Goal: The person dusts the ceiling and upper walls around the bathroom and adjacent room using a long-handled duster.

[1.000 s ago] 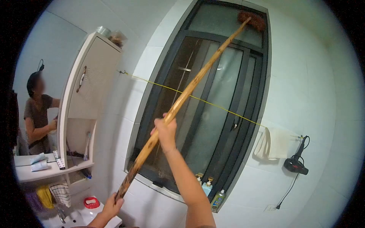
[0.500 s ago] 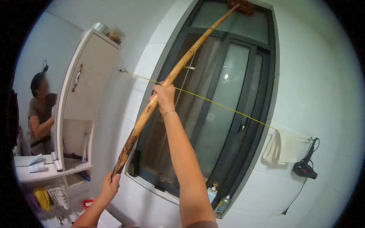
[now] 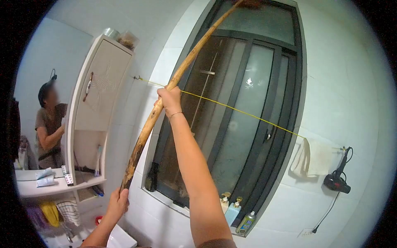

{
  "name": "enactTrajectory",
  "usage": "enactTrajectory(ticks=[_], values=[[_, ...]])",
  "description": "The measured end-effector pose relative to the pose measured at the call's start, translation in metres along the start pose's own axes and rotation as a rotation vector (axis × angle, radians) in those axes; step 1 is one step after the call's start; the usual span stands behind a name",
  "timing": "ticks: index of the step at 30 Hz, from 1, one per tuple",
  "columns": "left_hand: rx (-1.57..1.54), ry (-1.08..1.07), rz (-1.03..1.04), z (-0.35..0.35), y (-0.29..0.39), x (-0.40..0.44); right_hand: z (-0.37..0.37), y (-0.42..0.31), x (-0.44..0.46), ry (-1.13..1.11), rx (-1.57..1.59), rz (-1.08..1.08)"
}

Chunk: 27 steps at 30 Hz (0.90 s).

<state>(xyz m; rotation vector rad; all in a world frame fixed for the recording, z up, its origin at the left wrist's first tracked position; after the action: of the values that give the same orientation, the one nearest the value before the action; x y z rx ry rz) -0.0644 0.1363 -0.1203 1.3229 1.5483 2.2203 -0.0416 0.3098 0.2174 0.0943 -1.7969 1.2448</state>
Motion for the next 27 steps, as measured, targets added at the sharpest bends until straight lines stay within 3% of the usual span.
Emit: enactTrajectory(ticks=[12,18,21,24,25,27], values=[[-0.029,-0.079,-0.089,-0.042,-0.017,-0.071,0.036,0.019,-0.020,0.013,0.029,0.024],[0.036,-0.024,-0.284,-0.074,-0.055,-0.138,0.052,0.028,-0.060,0.011,0.012,0.097],[0.006,-0.003,-0.283,-0.080,-0.010,-0.175,0.049,0.063,-0.070,0.008,-0.046,0.019],[0.105,-0.016,-0.315,-0.099,-0.060,-0.220,0.057,0.074,-0.112,0.019,-0.064,0.039],[-0.025,0.009,-0.434,-0.103,-0.063,-0.233,0.059,0.082,-0.124,0.021,-0.095,0.019],[0.198,-0.155,-0.392,-0.118,-0.101,-0.267,0.063,0.093,-0.152,0.022,-0.138,0.000]])
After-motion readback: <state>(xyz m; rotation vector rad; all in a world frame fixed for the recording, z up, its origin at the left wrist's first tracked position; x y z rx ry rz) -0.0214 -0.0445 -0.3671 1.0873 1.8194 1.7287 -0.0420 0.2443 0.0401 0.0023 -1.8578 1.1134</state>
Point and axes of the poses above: each hand's wrist, its own x-axis towards the middle knuckle, its own z-axis out of the palm, y = z × x, the point moved 2 cm from there along x, towards the middle knuckle, and after that the axes turned 9 degrees about z, right-handed, at the moved point
